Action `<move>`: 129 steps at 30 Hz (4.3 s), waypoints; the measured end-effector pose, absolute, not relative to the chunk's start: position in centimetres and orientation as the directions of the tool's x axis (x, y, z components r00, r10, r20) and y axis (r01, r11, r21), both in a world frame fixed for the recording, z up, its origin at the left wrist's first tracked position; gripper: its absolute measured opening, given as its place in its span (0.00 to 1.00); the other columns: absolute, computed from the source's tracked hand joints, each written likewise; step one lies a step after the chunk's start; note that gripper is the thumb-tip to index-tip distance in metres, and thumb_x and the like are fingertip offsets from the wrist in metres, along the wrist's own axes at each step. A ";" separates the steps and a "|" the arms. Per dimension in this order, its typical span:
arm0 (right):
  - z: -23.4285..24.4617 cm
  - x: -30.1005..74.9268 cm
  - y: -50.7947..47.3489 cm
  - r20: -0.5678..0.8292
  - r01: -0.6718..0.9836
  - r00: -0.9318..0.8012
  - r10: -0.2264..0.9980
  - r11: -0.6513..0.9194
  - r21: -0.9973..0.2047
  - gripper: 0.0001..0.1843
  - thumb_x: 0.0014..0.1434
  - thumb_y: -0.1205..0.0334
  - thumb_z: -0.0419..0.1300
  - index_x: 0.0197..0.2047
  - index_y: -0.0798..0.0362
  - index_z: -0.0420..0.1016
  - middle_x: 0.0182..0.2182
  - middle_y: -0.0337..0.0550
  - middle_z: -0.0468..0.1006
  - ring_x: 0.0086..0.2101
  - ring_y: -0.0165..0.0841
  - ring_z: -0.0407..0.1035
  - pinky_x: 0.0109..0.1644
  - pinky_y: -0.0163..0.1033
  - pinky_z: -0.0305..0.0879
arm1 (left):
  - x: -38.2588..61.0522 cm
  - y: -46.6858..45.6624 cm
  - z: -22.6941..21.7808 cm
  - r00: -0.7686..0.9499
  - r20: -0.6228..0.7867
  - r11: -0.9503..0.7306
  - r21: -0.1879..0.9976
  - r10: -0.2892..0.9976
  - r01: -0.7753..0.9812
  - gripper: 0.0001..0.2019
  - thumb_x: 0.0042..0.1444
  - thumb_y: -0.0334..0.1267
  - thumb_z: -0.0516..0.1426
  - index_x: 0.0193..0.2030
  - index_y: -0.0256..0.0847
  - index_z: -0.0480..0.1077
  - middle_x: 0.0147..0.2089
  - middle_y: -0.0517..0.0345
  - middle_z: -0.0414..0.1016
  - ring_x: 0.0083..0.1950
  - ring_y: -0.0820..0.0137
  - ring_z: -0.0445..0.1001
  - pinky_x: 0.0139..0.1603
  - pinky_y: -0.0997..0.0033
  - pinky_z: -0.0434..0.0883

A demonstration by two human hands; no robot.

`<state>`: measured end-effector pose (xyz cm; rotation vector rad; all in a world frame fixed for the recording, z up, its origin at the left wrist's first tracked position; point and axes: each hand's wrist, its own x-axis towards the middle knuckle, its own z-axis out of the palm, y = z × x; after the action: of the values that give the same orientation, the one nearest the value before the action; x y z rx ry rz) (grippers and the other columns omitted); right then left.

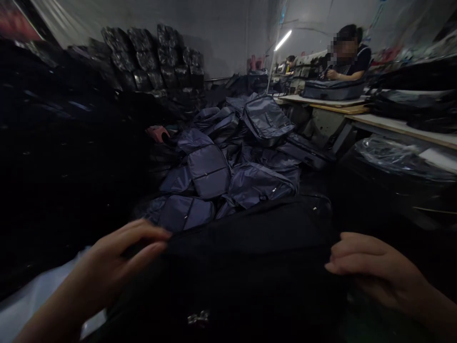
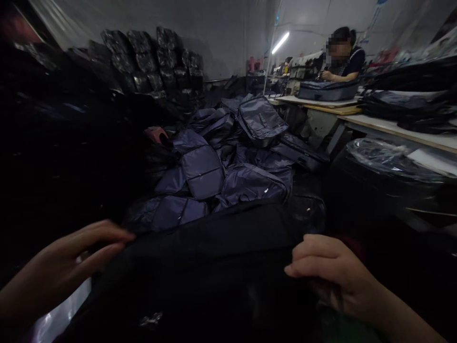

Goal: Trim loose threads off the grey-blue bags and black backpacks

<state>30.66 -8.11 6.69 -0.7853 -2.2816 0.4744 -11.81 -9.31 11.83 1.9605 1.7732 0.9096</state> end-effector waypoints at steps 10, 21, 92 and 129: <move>11.6 25.6 -8.4 0.585 0.268 -0.778 0.229 0.963 -0.021 0.13 0.53 0.70 0.62 0.41 0.45 0.74 0.29 0.35 0.79 0.21 0.27 0.62 0.25 0.38 0.55 | 0.7 2.5 13.8 0.635 -0.071 -0.510 0.531 0.769 0.677 0.22 0.55 0.57 0.49 0.45 0.44 0.72 0.42 0.56 0.76 0.42 0.65 0.73 0.44 0.70 0.66; 10.2 25.5 -2.7 0.334 0.115 0.082 0.939 0.324 -0.939 0.17 0.59 0.49 0.55 0.48 0.48 0.69 0.31 0.40 0.73 0.23 0.29 0.64 0.25 0.35 0.60 | -1.3 1.0 19.1 -0.138 0.227 -0.170 0.928 0.964 0.332 0.22 0.42 0.46 0.65 0.45 0.39 0.74 0.38 0.55 0.78 0.36 0.65 0.75 0.36 0.70 0.71; -6.3 22.5 0.8 -0.187 -0.170 -0.430 0.883 -0.282 -0.944 0.16 0.46 0.55 0.68 0.33 0.57 0.72 0.27 0.36 0.72 0.26 0.24 0.64 0.29 0.30 0.58 | -2.0 -11.5 -5.0 -0.436 -0.260 0.311 0.949 0.861 0.048 0.20 0.55 0.49 0.55 0.52 0.45 0.69 0.53 0.53 0.72 0.55 0.59 0.69 0.52 0.62 0.70; 4.0 17.8 -2.6 0.197 -0.458 -0.418 0.887 -0.019 -0.889 0.19 0.57 0.44 0.55 0.30 0.49 0.57 0.13 0.27 0.55 0.13 0.22 0.47 0.17 0.29 0.42 | -5.1 -7.4 6.5 -0.192 0.202 -0.052 0.807 0.960 0.588 0.23 0.50 0.51 0.57 0.51 0.45 0.70 0.48 0.53 0.72 0.51 0.60 0.68 0.55 0.61 0.63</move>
<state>17.76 -2.62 4.00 -0.5229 -1.2033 1.6494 -5.09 -7.36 6.54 1.6413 1.7964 1.1453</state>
